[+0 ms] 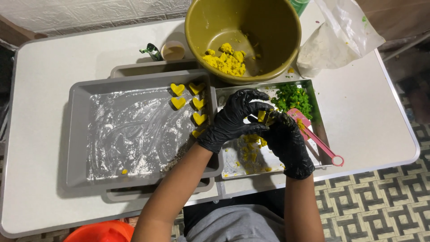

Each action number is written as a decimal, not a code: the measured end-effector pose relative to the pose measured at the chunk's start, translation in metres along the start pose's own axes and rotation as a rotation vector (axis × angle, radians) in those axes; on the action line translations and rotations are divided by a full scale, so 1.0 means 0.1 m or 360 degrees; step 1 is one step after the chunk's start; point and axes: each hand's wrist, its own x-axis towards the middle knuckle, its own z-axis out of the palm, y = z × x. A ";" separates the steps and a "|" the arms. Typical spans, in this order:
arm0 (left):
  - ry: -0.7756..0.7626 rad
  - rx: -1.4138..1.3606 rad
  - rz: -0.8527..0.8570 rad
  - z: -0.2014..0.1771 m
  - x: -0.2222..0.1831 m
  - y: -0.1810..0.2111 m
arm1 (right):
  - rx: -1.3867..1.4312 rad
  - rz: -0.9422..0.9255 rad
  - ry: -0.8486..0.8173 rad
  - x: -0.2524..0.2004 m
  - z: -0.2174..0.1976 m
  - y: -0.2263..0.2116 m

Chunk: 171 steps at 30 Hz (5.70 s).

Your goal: Stuffing heart-shaped dough pieces with a green vegetable mixture and arranging them on a tray.

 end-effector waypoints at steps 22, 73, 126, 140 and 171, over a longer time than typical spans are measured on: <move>0.0902 0.0077 0.0289 -1.10 -0.20 0.30 | -0.1233 -0.0434 -0.0010 0.12 -0.79 -0.05; 0.1476 0.0754 0.0065 -1.77 -0.90 -0.31 | -0.2130 -0.0947 -0.0316 0.07 0.01 -0.22; 0.0343 -0.0465 -0.0432 0.08 -0.08 -0.29 | 0.0504 -0.0210 0.0228 -0.04 -0.02 0.11; 0.0430 -0.0504 -0.0395 0.14 -0.09 -0.37 | 0.0036 -0.0314 0.0117 0.29 -0.66 0.16; 0.0434 -0.0562 -0.0472 0.07 -0.06 -0.12 | 0.0424 -0.0103 0.0420 0.37 -0.90 0.15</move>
